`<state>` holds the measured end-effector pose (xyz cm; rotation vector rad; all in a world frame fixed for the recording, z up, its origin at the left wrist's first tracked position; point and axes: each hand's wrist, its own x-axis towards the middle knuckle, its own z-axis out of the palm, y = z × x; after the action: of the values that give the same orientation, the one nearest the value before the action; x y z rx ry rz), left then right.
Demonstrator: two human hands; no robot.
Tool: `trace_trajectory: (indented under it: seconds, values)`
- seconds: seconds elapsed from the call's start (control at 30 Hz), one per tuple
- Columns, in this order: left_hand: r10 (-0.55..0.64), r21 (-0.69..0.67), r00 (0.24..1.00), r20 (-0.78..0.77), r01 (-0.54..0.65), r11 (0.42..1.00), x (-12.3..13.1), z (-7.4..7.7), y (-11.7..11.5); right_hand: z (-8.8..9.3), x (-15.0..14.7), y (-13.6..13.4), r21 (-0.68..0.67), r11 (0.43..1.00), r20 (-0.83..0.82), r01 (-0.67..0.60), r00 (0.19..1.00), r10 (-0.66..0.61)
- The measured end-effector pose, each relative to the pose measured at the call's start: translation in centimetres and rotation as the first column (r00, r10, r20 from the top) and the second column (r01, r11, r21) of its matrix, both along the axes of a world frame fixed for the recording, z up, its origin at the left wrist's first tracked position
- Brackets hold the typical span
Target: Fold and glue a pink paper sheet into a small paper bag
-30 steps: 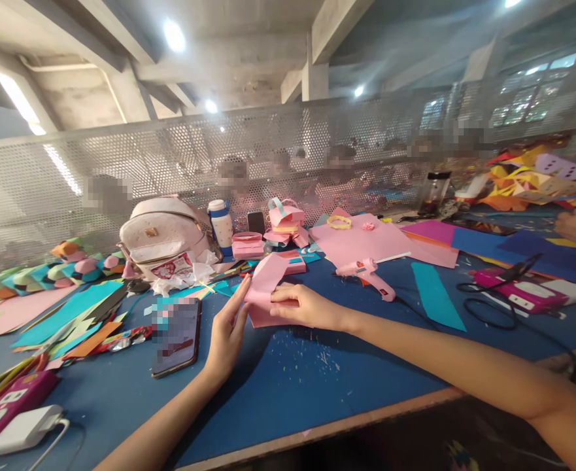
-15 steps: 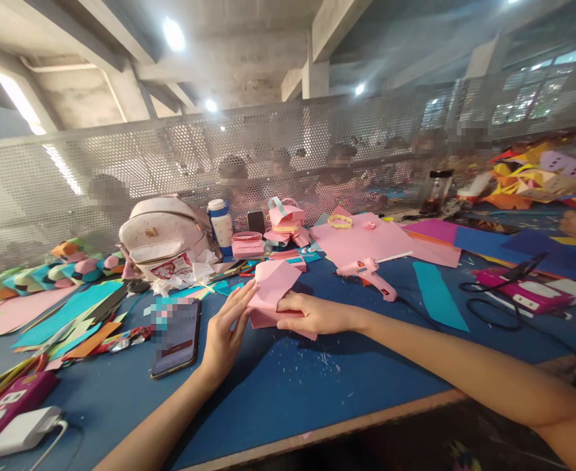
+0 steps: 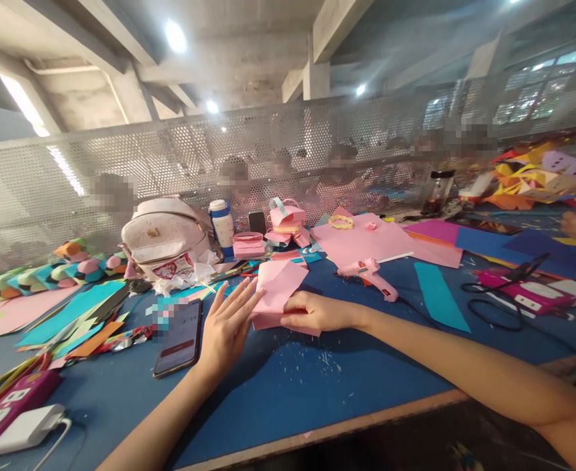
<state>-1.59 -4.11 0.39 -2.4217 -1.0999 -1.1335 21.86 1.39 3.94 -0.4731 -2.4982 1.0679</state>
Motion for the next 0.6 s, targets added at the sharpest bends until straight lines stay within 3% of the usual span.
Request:
trace_trajectory:
  seconds: [0.1,0.27,0.43,0.6]
  values:
    - [-0.104,-0.142,0.968,0.227,0.139,0.98,0.0,-0.1,0.6,0.3,0.0,-0.1,-0.001,0.998,-0.048,-0.069,0.996,0.069]
    - [-0.182,-0.282,0.8,0.572,0.4,0.872,-0.2,0.0,1.5,0.9,0.0,-0.4,0.038,0.986,-0.06,-0.163,0.984,0.165]
    - [-0.225,-0.333,0.727,0.648,0.537,0.775,-0.3,-0.2,1.6,1.0,0.2,-0.7,0.105,0.978,-0.027,-0.177,0.983,0.181]
    - [-0.241,-0.344,0.761,0.603,0.521,0.781,-0.5,-0.4,1.9,0.4,0.3,-0.6,0.092,0.974,0.008,-0.209,0.978,0.209]
